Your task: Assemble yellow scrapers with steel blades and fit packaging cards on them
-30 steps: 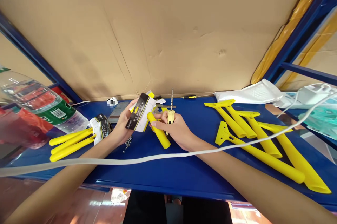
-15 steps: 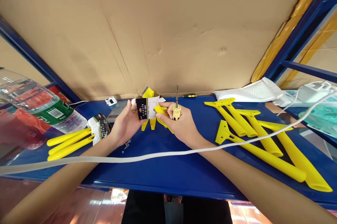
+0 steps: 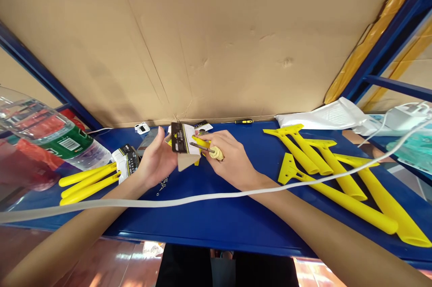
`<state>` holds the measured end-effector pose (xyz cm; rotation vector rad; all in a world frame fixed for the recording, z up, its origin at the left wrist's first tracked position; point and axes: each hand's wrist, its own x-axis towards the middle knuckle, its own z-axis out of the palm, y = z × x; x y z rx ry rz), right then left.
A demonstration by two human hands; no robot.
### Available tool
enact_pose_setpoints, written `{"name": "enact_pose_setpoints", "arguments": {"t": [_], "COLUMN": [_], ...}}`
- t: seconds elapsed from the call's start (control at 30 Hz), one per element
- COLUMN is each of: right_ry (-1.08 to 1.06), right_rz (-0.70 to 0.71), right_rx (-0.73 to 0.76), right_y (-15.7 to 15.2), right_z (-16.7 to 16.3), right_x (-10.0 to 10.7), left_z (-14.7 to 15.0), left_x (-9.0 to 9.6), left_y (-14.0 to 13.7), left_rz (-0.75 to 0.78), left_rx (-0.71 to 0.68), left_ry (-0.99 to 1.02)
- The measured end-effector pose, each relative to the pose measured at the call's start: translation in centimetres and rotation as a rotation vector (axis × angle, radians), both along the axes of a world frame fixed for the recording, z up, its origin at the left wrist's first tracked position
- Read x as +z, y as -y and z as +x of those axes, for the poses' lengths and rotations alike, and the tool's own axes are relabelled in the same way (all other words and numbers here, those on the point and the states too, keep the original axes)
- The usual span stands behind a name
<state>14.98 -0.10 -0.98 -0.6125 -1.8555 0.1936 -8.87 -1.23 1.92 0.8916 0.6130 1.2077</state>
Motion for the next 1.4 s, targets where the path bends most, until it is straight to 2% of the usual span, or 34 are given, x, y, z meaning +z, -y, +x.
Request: {"name": "enact_pose_setpoints", "arguments": {"t": [0.2, 0.37, 0.53, 0.77, 0.93, 1.1, 1.4], "right_ry": [0.135, 0.124, 0.085, 0.055, 0.015, -0.079, -0.070], "right_rz": [-0.218, -0.295, -0.393, -0.651, -0.726, -0.782, -0.767], "right_rx": [-0.051, -0.052, 0.008, 0.116, 0.175, 0.159, 0.102], "right_y": [0.1, 0.3, 0.5, 1.0, 1.4, 1.5, 1.5], "right_z": [0.0, 0.1, 0.0, -0.5, -0.9, -1.0, -1.1], "right_x": [-0.2, 0.8, 1.1, 1.2, 1.1, 0.9, 1.2], "left_z": [-0.4, -0.5, -0.7, -0.4, 0.1, 0.2, -0.2], "left_x": [0.6, 0.5, 0.3, 0.5, 0.4, 0.0, -0.2], "left_y": [0.0, -0.2, -0.3, 0.2, 0.7, 0.9, 0.9], "left_rz": [-0.021, -0.041, 0.008, 0.083, 0.065, 0.090, 0.175], "left_rx": [-0.025, -0.016, -0.060, -0.079, -0.049, -0.025, -0.148], "left_ry": [0.015, 0.073, 0.072, 0.033, -0.037, -0.107, -0.109]}}
